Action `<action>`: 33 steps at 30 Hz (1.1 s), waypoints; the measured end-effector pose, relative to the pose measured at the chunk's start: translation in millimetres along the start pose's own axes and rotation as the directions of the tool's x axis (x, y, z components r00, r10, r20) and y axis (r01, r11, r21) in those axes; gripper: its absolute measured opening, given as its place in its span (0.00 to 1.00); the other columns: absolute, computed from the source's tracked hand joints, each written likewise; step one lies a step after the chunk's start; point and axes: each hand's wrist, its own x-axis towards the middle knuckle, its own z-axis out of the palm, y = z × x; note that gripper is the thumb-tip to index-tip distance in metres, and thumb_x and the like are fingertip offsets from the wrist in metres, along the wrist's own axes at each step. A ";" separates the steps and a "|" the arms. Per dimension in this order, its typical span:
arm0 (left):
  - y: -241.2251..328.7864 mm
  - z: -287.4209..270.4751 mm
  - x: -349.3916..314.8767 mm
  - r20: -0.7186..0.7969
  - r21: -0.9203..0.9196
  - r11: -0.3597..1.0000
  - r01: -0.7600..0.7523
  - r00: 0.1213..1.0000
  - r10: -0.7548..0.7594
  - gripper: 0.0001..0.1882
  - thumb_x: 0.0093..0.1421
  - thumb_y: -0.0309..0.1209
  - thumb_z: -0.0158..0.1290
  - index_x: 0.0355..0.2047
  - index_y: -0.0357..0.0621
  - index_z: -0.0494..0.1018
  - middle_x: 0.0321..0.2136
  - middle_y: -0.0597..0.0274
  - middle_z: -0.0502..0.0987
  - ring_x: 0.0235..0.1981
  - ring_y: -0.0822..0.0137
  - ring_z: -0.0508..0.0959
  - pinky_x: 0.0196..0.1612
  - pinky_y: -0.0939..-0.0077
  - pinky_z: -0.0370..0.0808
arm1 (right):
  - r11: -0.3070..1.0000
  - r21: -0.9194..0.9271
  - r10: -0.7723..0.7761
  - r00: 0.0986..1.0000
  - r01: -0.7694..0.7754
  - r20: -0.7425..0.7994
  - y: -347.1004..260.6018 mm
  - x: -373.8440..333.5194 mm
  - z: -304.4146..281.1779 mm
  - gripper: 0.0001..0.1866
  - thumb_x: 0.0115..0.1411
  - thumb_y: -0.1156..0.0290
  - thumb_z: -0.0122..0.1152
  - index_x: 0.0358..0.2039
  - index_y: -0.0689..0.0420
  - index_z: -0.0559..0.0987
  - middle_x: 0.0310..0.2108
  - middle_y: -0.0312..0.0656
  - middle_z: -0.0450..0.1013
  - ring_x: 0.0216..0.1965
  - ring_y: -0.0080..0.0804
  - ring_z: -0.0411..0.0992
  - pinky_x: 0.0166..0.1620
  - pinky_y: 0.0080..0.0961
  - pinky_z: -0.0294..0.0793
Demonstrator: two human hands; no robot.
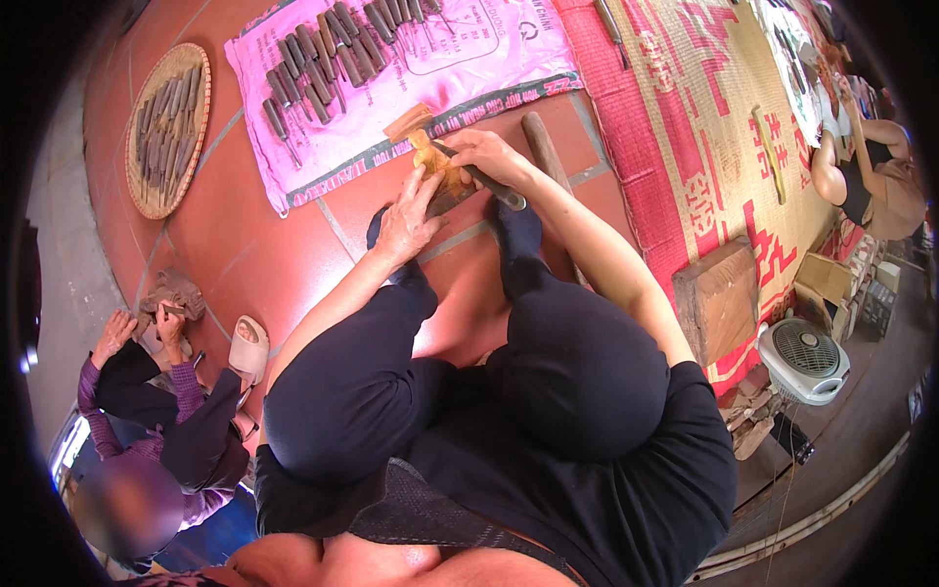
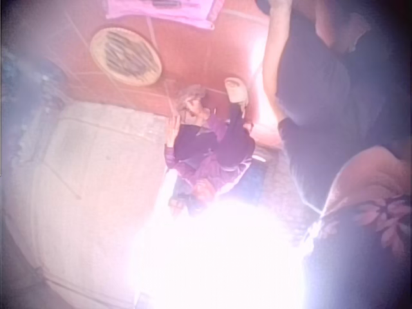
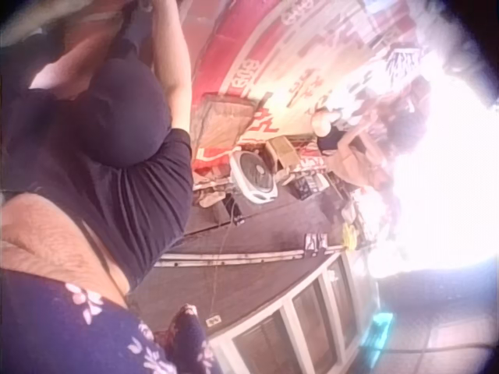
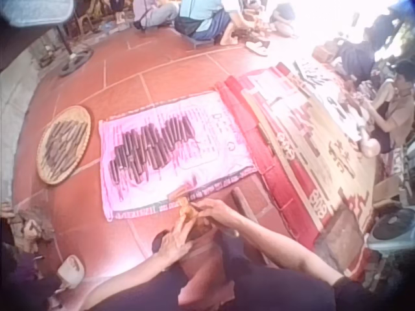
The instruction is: The person carves a small wooden object using a knife while sitting on the floor. They hold the object in one hand and use the knife in the other to shape it, occasionally adjusting their grip.
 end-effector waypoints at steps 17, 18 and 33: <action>1.8 -2.8 1.3 0.046 -0.026 0.998 0.048 0.998 -0.047 0.40 0.50 0.36 0.59 0.64 0.51 0.59 0.65 0.41 0.54 0.61 0.43 0.64 0.58 0.55 0.68 | 0.998 -0.062 -0.013 1.000 0.012 -0.019 9.2 10.0 -0.6 0.20 0.57 0.74 0.56 0.50 0.62 0.74 0.19 0.40 0.72 0.18 0.25 0.70 0.22 0.24 0.70; 1.0 -1.7 1.1 0.045 -0.014 0.999 0.045 0.998 -0.044 0.40 0.50 0.36 0.59 0.64 0.51 0.58 0.65 0.41 0.54 0.61 0.43 0.64 0.58 0.55 0.68 | 1.000 -0.030 -0.009 0.998 0.008 -0.055 9.7 9.4 0.3 0.20 0.57 0.74 0.56 0.51 0.62 0.74 0.19 0.40 0.72 0.19 0.25 0.70 0.22 0.24 0.70; -9.6 -32.0 29.1 -0.229 -0.564 0.822 0.080 0.941 -0.249 0.18 0.59 0.27 0.57 0.51 0.48 0.73 0.41 0.64 0.77 0.41 0.71 0.76 0.47 0.76 0.73 | 0.991 0.132 -0.004 0.987 -0.017 0.159 -31.1 -39.1 12.1 0.17 0.63 0.69 0.52 0.51 0.61 0.73 0.23 0.35 0.72 0.22 0.17 0.69 0.26 0.13 0.67</action>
